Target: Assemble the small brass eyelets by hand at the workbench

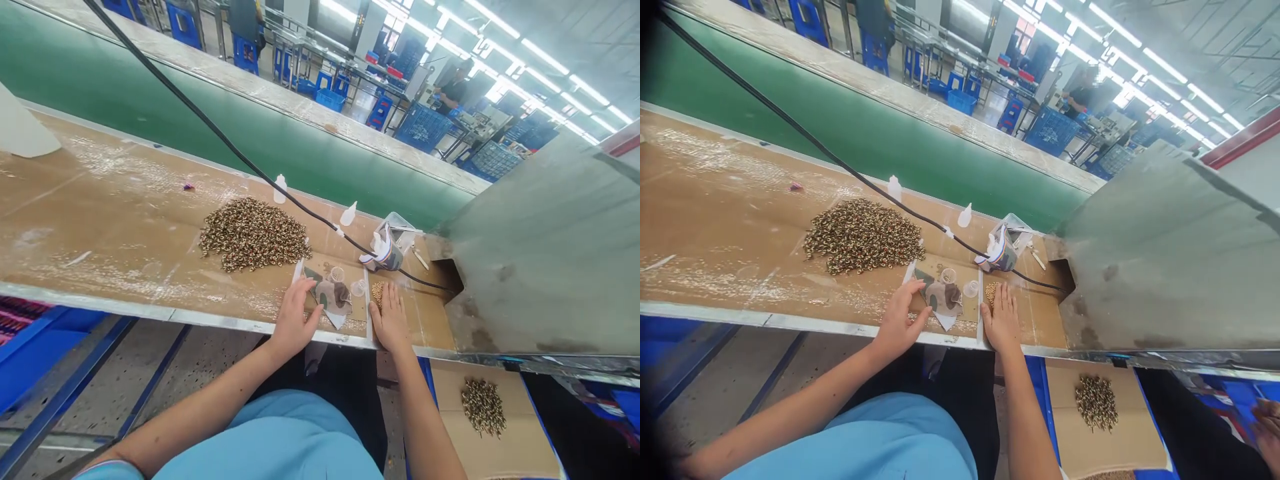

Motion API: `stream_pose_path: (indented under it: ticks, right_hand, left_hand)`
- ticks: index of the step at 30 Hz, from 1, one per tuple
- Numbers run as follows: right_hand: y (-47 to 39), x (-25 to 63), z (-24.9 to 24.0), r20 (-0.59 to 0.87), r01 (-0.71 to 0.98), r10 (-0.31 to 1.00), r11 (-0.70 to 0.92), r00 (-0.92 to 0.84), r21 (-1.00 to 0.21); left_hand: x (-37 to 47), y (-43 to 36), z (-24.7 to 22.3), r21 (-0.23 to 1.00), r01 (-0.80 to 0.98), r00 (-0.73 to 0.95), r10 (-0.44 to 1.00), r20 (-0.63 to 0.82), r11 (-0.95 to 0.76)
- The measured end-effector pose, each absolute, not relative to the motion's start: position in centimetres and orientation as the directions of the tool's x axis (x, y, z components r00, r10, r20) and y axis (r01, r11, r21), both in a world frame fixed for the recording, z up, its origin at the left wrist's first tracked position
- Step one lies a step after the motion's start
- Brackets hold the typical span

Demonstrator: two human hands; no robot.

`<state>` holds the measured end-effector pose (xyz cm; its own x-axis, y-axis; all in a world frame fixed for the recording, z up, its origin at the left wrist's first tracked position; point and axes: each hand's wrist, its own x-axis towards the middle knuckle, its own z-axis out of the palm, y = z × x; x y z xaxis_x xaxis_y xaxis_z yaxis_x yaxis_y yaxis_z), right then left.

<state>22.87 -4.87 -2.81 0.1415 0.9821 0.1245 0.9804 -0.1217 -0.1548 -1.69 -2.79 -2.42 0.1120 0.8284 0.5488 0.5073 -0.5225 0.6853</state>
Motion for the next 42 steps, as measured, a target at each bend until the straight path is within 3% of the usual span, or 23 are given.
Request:
stream_pose_path:
  ticks: [8,12,19,23,27,36,42]
  right_hand:
    - [-5.2,22.4,-2.1,0.079,1.000,0.997,-0.015,0.017,-0.025]
    - [-5.1,22.1,-1.7,0.055,1.000,0.998,0.027,-0.027,-0.012]
    - [-5.1,22.9,-1.7,0.097,0.997,0.994,0.049,-0.043,-0.067]
    - [-6.6,25.0,-2.7,0.222,0.981,0.968,-0.083,0.121,-0.177]
    - [-7.9,27.2,-3.4,0.246,0.956,0.946,-0.148,0.212,-0.255]
    - [-5.2,26.6,-2.2,0.150,0.993,0.989,0.018,-0.001,-0.114]
    - [-4.6,26.9,-2.3,0.127,0.989,0.988,0.103,-0.090,-0.103]
  left_hand:
    - [-2.0,-2.6,-2.3,0.722,0.409,0.176,0.824,0.538,-0.558]
    - [-2.5,-2.8,-1.8,0.740,0.394,0.124,0.829,0.545,-0.546]
    - [-3.1,-3.2,-1.4,0.750,0.374,0.096,0.828,0.553,-0.545]
    - [-3.1,-3.2,-1.4,0.751,0.386,0.117,0.836,0.536,-0.536]
    - [-2.9,-3.1,-1.5,0.751,0.398,0.114,0.841,0.530,-0.527]
    - [-2.3,-3.0,-1.7,0.709,0.464,0.095,0.825,0.557,-0.531]
    - [-2.1,-3.2,-1.7,0.695,0.517,0.081,0.837,0.542,-0.500]
